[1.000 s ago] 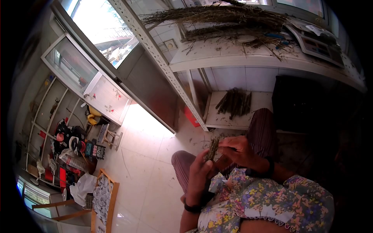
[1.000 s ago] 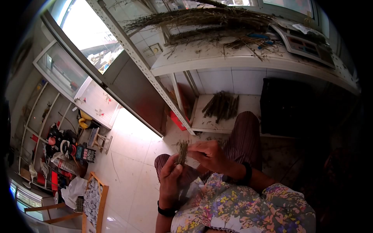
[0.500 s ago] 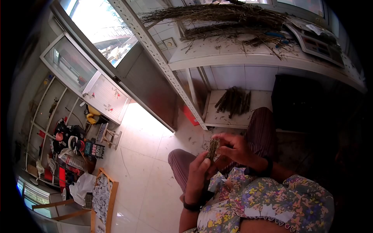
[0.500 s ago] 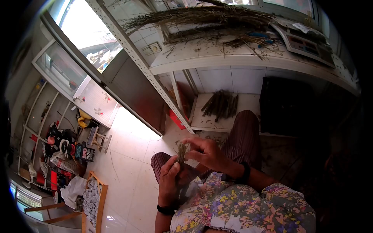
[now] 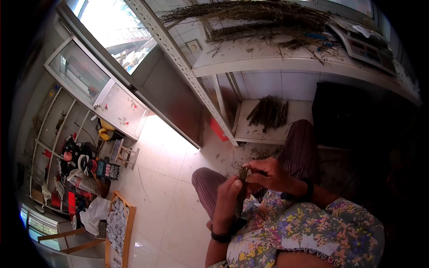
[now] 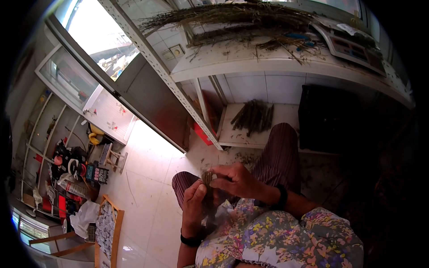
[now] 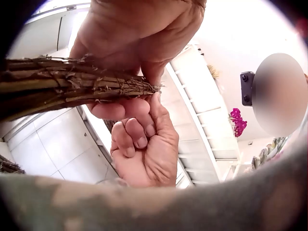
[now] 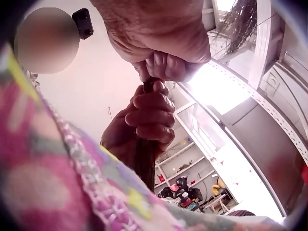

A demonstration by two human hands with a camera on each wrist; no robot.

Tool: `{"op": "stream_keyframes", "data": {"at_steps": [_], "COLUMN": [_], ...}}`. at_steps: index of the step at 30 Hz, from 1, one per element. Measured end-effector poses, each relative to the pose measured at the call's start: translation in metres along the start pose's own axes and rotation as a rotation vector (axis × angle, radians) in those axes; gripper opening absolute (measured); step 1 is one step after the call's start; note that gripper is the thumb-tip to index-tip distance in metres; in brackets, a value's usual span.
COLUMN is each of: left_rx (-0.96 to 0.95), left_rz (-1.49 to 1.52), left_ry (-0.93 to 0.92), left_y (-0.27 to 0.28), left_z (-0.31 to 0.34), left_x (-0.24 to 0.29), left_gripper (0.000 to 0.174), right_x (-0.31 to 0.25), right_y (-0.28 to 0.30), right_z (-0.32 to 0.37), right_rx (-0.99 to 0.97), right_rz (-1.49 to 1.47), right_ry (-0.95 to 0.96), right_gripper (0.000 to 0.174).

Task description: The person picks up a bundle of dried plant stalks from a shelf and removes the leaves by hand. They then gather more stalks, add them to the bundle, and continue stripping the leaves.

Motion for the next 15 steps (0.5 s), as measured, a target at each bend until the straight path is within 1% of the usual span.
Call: {"op": "stream_keyframes", "data": {"at_steps": [1, 5, 10, 13, 15], "left_rx": [0.017, 0.067, 0.094, 0.100, 0.090], "left_rz": [0.001, 0.004, -0.081, -0.035, 0.023], "left_ry": [0.001, 0.008, 0.005, 0.017, 0.027], "left_y": [0.001, 0.001, 0.002, 0.006, 0.006], "left_z": [-0.001, -0.002, -0.002, -0.003, -0.004], "left_x": [-0.001, -0.002, 0.002, -0.003, -0.005], "left_gripper": [0.032, 0.029, 0.028, 0.028, 0.028], "right_x": [-0.004, -0.008, -0.011, 0.002, 0.000], "right_y": [0.000, -0.001, 0.000, 0.001, 0.003], "right_z": [-0.001, -0.001, -0.001, -0.002, -0.005], "right_rx": [0.006, 0.035, 0.054, -0.001, -0.024], "right_rz": [0.077, 0.114, 0.167, 0.149, 0.166], "right_ry": [0.071, 0.076, 0.117, 0.035, 0.088], "right_gripper": [0.025, 0.026, 0.026, 0.025, 0.023]}}
Point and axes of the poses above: each hand's wrist, its own z-axis away from the middle knuckle, its own y-axis out of the back of the hand, x = y × z, the point moved 4 cm from there along -z, towards the middle knuckle, and after that the axes turned 7 degrees about y, right-handed, at the moved point
